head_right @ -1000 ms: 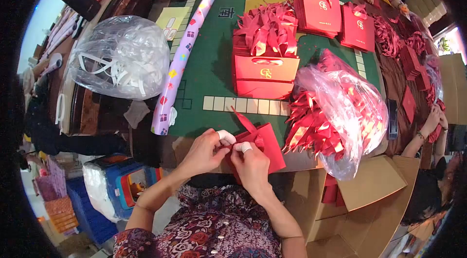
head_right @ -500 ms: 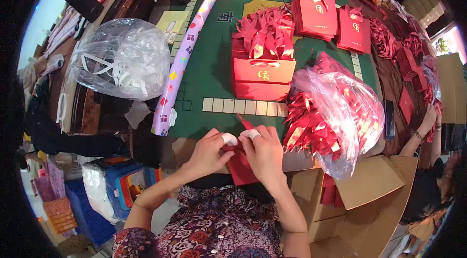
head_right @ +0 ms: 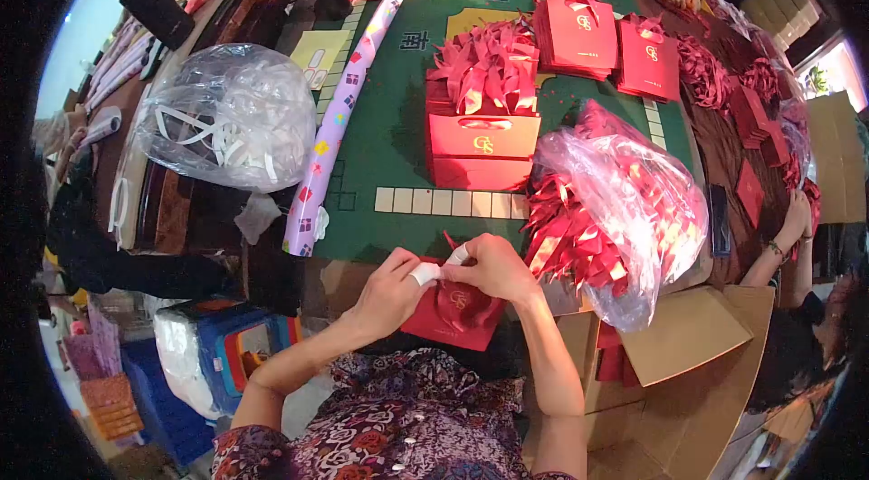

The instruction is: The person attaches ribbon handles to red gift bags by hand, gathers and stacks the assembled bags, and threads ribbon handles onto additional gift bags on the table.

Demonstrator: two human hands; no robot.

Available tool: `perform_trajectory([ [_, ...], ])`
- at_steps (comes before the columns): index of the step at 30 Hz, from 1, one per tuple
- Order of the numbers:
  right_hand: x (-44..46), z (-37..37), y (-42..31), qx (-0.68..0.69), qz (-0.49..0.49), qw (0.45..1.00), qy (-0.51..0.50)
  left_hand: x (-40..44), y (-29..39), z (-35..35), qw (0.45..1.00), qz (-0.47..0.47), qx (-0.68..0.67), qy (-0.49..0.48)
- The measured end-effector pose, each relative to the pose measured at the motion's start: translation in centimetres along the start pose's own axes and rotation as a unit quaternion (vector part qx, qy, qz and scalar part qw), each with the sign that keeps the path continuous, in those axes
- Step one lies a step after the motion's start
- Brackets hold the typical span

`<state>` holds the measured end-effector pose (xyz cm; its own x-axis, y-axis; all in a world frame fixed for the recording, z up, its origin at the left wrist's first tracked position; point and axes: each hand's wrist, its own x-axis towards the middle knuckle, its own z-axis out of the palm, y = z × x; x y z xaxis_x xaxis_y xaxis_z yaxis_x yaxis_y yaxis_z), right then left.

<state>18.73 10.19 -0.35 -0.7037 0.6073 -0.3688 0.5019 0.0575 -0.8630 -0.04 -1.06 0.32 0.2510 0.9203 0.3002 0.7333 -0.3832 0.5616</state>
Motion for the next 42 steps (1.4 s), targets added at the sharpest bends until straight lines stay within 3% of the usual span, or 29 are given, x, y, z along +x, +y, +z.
perform_trajectory([
  [5,0.1,1.2,0.0,0.048,0.025,0.995,0.080,0.8,-0.3,0.0,0.997,-0.056,-0.048,0.026],
  [7,0.9,1.3,-0.5,0.212,0.017,0.957,0.197,0.5,-0.6,-0.1,0.995,-0.077,-0.063,0.019],
  [8,0.9,0.5,-0.8,0.205,0.046,0.948,0.239,0.1,-0.7,0.2,0.993,-0.087,-0.073,-0.002],
  [9,1.4,0.2,-0.3,0.132,0.004,0.955,0.265,-0.2,-1.0,0.4,0.992,-0.096,-0.083,-0.024],
  [15,2.2,1.9,0.8,0.114,-0.086,0.962,0.233,0.3,-1.7,0.2,0.979,-0.167,-0.119,-0.007],
  [17,1.9,1.9,0.0,0.033,-0.109,0.965,0.236,0.6,-1.5,0.9,0.949,-0.256,-0.165,0.082],
  [19,1.7,1.9,-0.6,0.061,-0.107,0.968,0.219,1.2,-2.2,1.5,0.953,-0.246,-0.147,0.099],
  [22,1.2,1.6,-1.2,0.056,-0.105,0.972,0.203,2.3,-2.8,2.2,0.937,-0.271,-0.219,0.025],
  [25,0.9,1.1,-0.1,0.043,-0.118,0.955,0.269,1.9,-2.9,2.6,0.922,-0.261,-0.272,0.089],
  [27,0.5,0.5,0.7,0.021,-0.082,0.951,0.296,1.3,-2.6,2.2,0.923,-0.270,-0.260,0.083],
  [29,0.3,0.6,1.1,0.009,-0.083,0.956,0.280,0.8,-2.1,2.0,0.913,-0.269,-0.294,0.089],
  [31,0.1,0.7,0.5,-0.098,-0.058,0.973,0.200,0.7,-1.9,1.9,0.912,-0.272,-0.294,0.085],
  [32,0.5,1.2,2.5,-0.110,-0.135,0.961,0.216,0.6,-1.9,1.8,0.917,-0.263,-0.286,0.091],
  [35,0.2,0.7,2.7,-0.085,-0.104,0.948,0.288,0.2,-2.4,2.0,0.917,-0.263,-0.283,0.102],
  [39,-0.1,-0.3,3.0,-0.048,-0.071,0.952,0.295,-0.2,-2.8,2.2,0.904,-0.278,-0.306,0.107],
  [42,0.5,0.4,2.1,-0.043,-0.102,0.945,0.306,-0.4,-2.9,2.5,0.903,-0.280,-0.306,0.111],
])
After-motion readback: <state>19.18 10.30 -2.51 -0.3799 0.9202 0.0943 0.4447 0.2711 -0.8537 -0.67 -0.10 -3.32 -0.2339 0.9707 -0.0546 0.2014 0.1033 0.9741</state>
